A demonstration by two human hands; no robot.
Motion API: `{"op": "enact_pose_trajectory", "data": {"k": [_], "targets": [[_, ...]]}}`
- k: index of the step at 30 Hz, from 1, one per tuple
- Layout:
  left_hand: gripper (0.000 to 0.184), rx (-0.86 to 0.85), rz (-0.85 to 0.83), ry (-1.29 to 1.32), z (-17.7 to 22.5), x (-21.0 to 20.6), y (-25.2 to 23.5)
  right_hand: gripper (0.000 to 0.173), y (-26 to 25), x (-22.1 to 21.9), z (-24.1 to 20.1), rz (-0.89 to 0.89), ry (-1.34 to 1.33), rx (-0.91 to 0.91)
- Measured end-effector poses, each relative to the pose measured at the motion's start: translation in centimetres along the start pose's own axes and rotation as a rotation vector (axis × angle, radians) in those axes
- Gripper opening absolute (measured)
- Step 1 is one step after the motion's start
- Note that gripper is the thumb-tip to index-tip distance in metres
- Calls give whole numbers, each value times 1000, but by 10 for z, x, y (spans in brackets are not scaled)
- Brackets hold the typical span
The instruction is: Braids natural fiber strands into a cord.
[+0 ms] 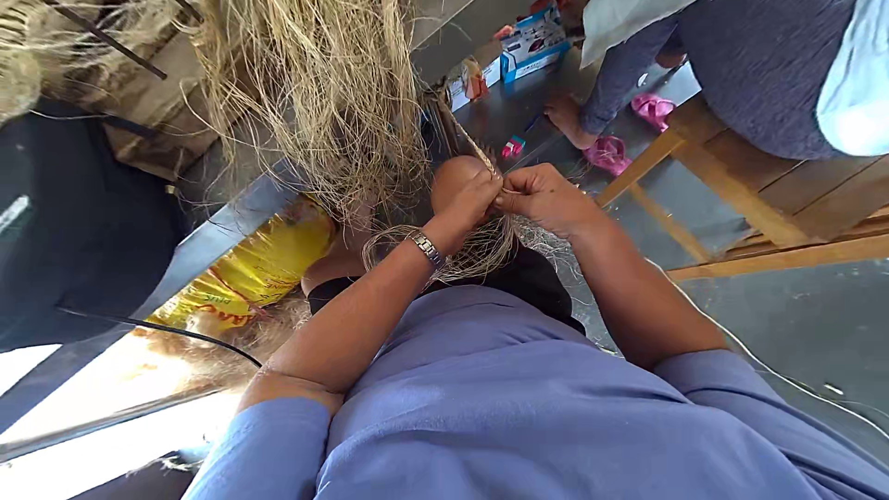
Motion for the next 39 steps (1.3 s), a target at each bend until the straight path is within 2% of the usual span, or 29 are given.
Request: {"op": "enact_pose_trajectory", "data": {"k": [5,11,16,20,25,31,35,39], "targets": [[28,-55,-13,-76,0,9,3,19,2,6,7,16,41,13],[23,-3,-100,59,-10,10,4,20,0,6,14,-33,89,39],[23,24,-146,65,-14,17,5,14,0,16,20,-76,-1,-7],[24,44,-114,27,-16,19,5,5,0,21,19,-89,13,-83],[24,121,-162,86,-17,18,6,15,-4,17,21,-138,143,-97],[25,114,-193,148,-22,15,3,5,-3,20,19,-54,172,-161],[25,88,-207,158,-23,17,1,19,-3,18,19,-91,86,-171],[25,144,-170,139,-22,16,2,5,-6,14,20,-69,89,-207]]}}
Point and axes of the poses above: each hand's wrist, its own y-axis away from the middle knuckle, its own x-axis out of the back of the hand, z = x × y, the point moved 4 cm from there along -y, towards the middle knuckle, and after that the axes turned 6 degrees about y, right-handed, at the moved point
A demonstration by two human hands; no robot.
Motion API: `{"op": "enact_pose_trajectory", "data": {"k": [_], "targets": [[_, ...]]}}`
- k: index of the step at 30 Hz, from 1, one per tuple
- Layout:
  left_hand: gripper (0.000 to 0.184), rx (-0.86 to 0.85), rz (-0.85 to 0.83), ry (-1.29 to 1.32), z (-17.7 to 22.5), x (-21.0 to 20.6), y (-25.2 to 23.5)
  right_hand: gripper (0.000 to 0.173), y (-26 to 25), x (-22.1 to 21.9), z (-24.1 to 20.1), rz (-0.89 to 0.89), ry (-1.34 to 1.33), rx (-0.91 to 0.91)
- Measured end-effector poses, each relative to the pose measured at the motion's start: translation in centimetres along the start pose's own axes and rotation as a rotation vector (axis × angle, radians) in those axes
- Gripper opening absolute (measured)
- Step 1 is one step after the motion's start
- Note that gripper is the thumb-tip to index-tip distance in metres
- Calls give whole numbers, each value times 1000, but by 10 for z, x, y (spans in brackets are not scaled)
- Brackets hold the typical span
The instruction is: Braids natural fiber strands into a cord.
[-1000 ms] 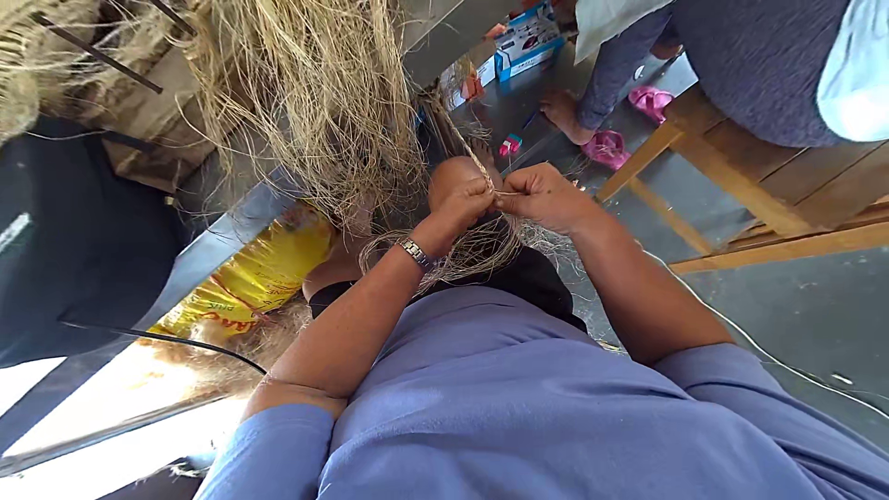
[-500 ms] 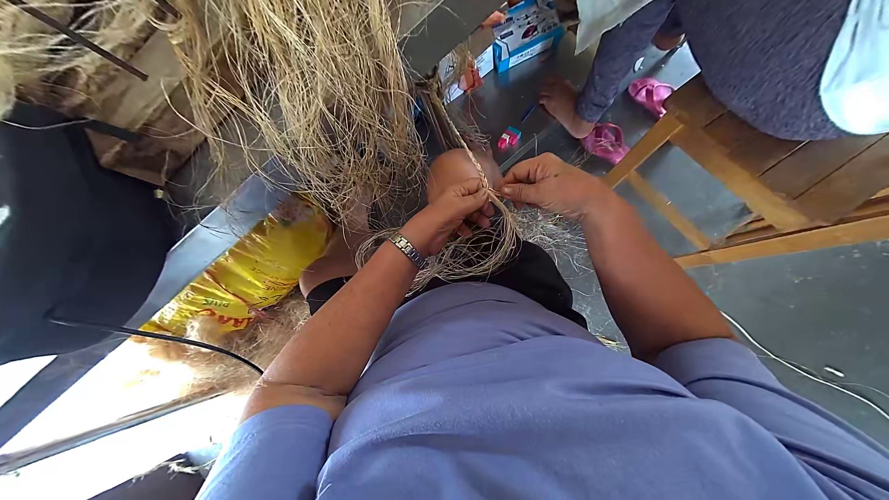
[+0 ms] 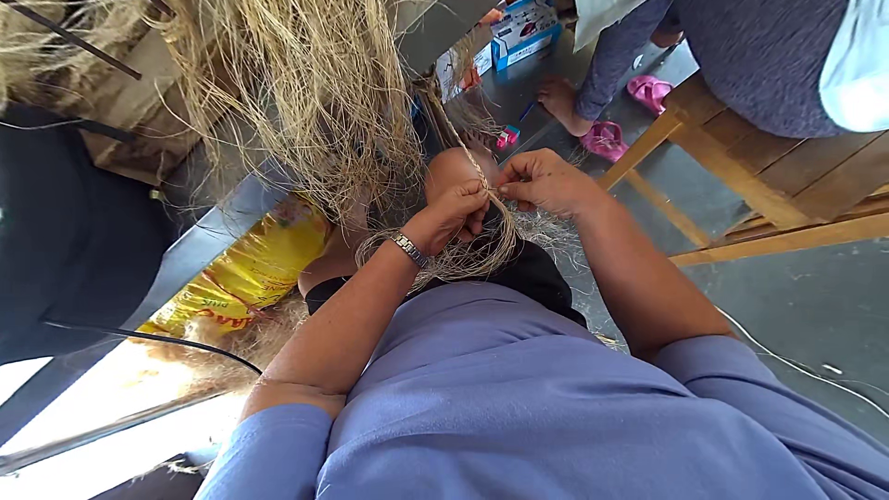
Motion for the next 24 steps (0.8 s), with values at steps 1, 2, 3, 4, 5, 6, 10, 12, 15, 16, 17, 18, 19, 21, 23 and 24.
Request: {"op": "enact_pose_trajectory", "data": {"k": [1,2,3,4,5,6,10,12,15,16,17,18,19,21,23,24], "targets": [[25,36,15,1,1,-1,1,7,-1,-1,1,7,10,-8],[24,66,23,2,1,-2,2,11,-2,-1,1,0,31,-19],[24,81,26,4,2,-3,3,17,-3,-2,2,-7,59,-19],[23,76,23,8,3,-4,3,23,-3,-3,3,-19,91,-3],[23,59,18,9,2,-5,2,27,-2,-2,3,-38,126,28],[23,37,13,3,2,-5,2,28,-1,-2,5,-48,161,68],[23,-36,-8,-30,0,-1,-1,15,8,13,-5,44,266,63],[25,-61,14,-62,1,-1,-3,16,20,14,-28,99,419,45],[23,-26,56,-70,5,-6,-3,20,42,-7,-70,92,701,78],[22,0,74,-51,8,-8,-1,21,47,-20,-78,82,779,100],[21,22,87,-31,11,-10,1,22,49,-34,-82,76,846,128],[20,37,91,-16,12,-11,3,23,51,-47,-83,64,891,147],[20,45,91,-4,13,-10,4,23,51,-59,-81,44,925,153],[20,54,92,27,11,-7,6,23,50,-74,-73,31,968,167],[18,52,88,58,9,-4,10,22,47,-81,-64,17,977,144],[20,51,94,67,8,-2,11,22,46,-82,-60,1,973,119]]}}
Point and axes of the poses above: each hand's wrist, its own y-axis away from the middle knuckle, its own x-axis out of the back of the hand, z = x × y, the point moved 4 cm from there along -y, towards the middle knuckle, and after that the axes turned 6 degrees about y, right-handed, at the moved point
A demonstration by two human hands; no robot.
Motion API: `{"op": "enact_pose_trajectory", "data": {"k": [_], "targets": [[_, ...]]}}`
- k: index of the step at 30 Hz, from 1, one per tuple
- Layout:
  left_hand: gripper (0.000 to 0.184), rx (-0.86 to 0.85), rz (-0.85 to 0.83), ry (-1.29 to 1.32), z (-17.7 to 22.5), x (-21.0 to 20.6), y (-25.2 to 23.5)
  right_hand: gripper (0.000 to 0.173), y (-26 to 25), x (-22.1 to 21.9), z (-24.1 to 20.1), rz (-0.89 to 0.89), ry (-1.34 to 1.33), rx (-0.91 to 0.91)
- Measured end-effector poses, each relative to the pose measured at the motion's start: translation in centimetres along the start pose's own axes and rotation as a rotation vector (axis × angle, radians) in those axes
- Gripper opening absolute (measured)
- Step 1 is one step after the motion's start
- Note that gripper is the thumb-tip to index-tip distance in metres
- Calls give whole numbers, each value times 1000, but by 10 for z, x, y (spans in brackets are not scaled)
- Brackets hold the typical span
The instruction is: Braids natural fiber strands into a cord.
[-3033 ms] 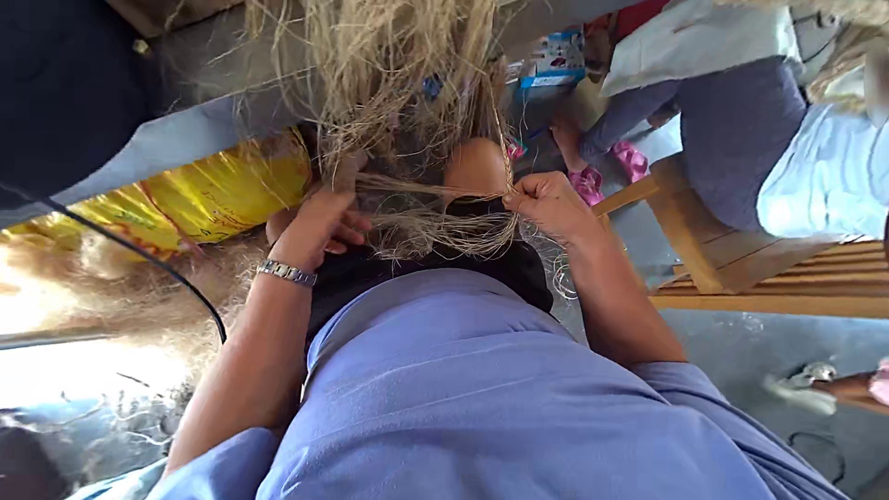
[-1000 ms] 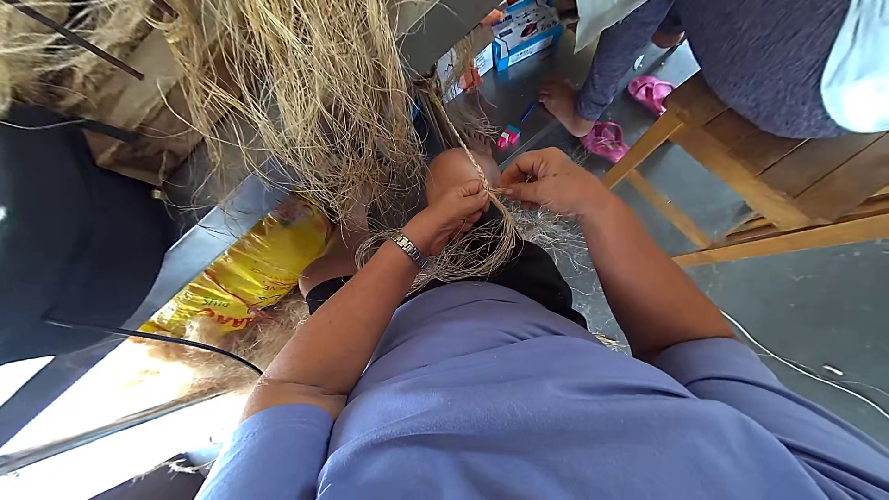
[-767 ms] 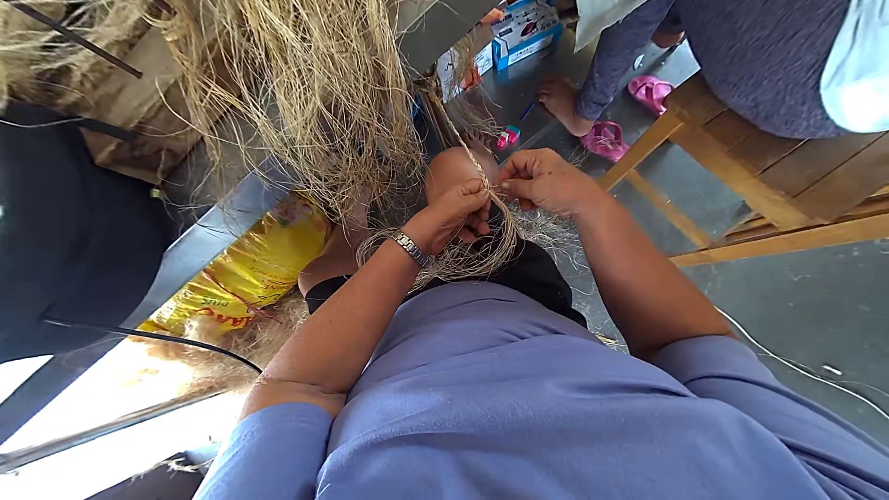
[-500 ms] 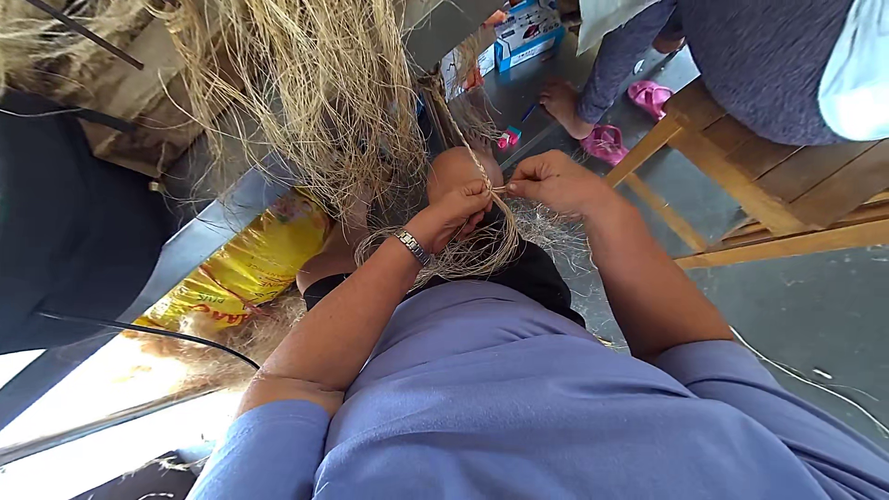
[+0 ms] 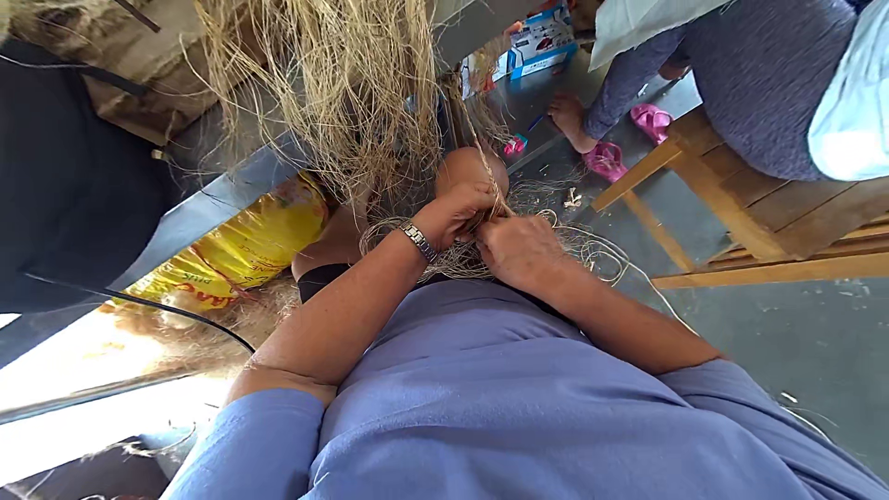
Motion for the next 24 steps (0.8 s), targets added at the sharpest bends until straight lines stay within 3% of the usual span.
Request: {"op": "enact_pose_trajectory", "data": {"k": [4,11,15,17,18,21,24], "targets": [[21,53,65,3,0,5,6,23,0,-11,7,-51,-27,-49],[20,-32,85,-28,-5,-6,12,24,1,-13,5,77,-88,24],[14,-160,52,35,-11,-4,11,26,17,11,21,419,-318,149],[17,-222,43,47,-11,0,12,29,21,22,38,608,-394,76],[19,-237,40,41,-10,1,13,31,19,22,48,620,-424,18],[22,-293,43,1,-4,0,15,34,-1,-2,68,331,-668,-104],[23,-311,63,-49,1,1,16,15,-14,-20,62,136,-1146,-67]]}}
Point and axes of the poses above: each hand's wrist, its own y-axis away from the middle knuckle, its own x-axis out of the back of the hand, z = x × y, the point moved 4 cm from there along -y, towards the middle knuckle, and after that the axes turned 6 degrees about y, right-handed, at the moved point
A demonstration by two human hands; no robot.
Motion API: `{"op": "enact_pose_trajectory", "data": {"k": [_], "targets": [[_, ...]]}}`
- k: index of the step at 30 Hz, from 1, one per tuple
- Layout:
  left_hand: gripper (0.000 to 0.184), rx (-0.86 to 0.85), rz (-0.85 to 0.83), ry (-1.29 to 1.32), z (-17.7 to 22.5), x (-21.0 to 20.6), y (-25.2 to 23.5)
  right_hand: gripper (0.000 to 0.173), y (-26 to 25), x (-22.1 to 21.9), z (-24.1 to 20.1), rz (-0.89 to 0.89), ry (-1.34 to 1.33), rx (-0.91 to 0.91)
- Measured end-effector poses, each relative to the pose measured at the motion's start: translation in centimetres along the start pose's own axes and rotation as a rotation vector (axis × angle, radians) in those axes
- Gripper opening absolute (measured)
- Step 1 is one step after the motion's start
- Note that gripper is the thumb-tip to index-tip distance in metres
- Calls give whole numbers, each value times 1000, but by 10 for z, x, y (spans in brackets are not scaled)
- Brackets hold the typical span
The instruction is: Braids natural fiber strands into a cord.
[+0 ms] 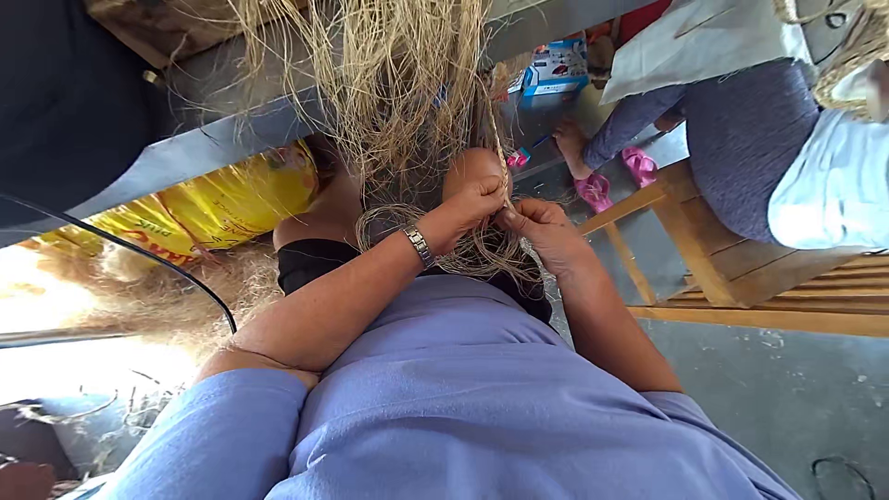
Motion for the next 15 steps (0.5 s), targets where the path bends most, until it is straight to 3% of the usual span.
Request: {"op": "enact_pose_trajectory", "data": {"k": [4,8,12,15], "targets": [[22,11,-30,115,2,5,4,28,20,24,-21,-47,-373,20],[21,43,-59,203,9,9,9,19,65,79,-24,-114,-261,123],[20,54,-52,266,12,15,15,19,128,150,12,92,17,-87],[21,69,-39,295,16,20,18,20,188,197,57,307,49,-312]]}}
Point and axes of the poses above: each hand's wrist, its own y-axis away from the middle knuckle, its own x-axis out of the back of the hand, z = x × y, the point moved 4 cm from there along -y, towards the middle knuckle, and after that the axes turned 6 degrees about y, right-handed, at the moved point
